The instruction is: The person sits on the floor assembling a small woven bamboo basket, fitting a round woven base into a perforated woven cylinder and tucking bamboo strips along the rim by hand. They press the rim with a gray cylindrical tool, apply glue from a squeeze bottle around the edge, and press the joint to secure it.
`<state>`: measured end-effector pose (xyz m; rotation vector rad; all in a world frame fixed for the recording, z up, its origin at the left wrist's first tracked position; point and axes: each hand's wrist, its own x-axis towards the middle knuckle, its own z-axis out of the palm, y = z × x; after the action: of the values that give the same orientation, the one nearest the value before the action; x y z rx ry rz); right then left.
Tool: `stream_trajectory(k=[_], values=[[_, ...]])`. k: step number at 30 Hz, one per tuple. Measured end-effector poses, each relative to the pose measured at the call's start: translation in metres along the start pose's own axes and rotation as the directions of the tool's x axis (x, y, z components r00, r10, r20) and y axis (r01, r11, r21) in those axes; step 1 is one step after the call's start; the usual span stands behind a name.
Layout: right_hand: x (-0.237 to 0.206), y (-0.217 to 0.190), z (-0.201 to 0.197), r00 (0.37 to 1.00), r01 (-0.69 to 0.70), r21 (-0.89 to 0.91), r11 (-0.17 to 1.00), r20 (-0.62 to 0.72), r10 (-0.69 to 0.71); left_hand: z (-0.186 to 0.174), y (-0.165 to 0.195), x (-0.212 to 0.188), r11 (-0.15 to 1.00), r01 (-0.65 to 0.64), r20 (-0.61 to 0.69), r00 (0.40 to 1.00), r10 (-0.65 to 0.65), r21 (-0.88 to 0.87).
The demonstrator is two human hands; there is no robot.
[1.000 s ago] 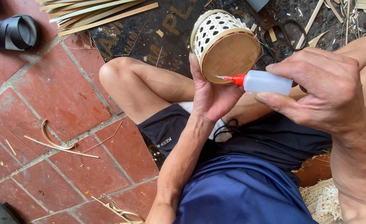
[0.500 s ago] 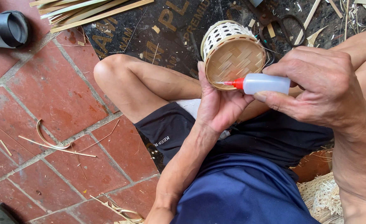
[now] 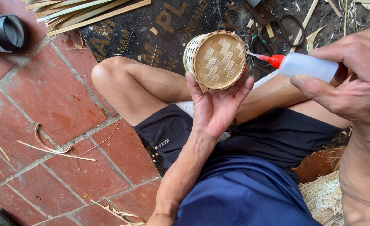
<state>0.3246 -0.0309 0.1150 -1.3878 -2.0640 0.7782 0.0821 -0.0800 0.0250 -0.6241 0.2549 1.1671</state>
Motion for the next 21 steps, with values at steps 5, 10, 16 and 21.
stream_trajectory(k=[5,10,16,21], values=[[0.003,-0.002,0.0,0.994,0.108,-0.067,0.992,-0.018,-0.11,0.002,-0.002,-0.003,1.0,0.011,0.034,0.999,-0.012,0.022],[-0.004,0.01,0.011,0.993,-0.023,0.263,0.964,-0.109,0.053,-0.003,0.0,0.001,0.999,0.029,0.073,0.997,-0.028,-0.013],[0.026,0.05,0.054,0.962,-0.104,0.807,0.581,-0.066,0.264,-0.019,0.013,0.015,0.999,-0.001,0.102,0.995,0.004,-0.035],[0.093,0.104,0.099,0.931,-0.09,0.776,0.624,-0.156,0.329,-0.032,0.034,0.048,0.993,-0.12,0.081,0.99,0.119,-0.004]])
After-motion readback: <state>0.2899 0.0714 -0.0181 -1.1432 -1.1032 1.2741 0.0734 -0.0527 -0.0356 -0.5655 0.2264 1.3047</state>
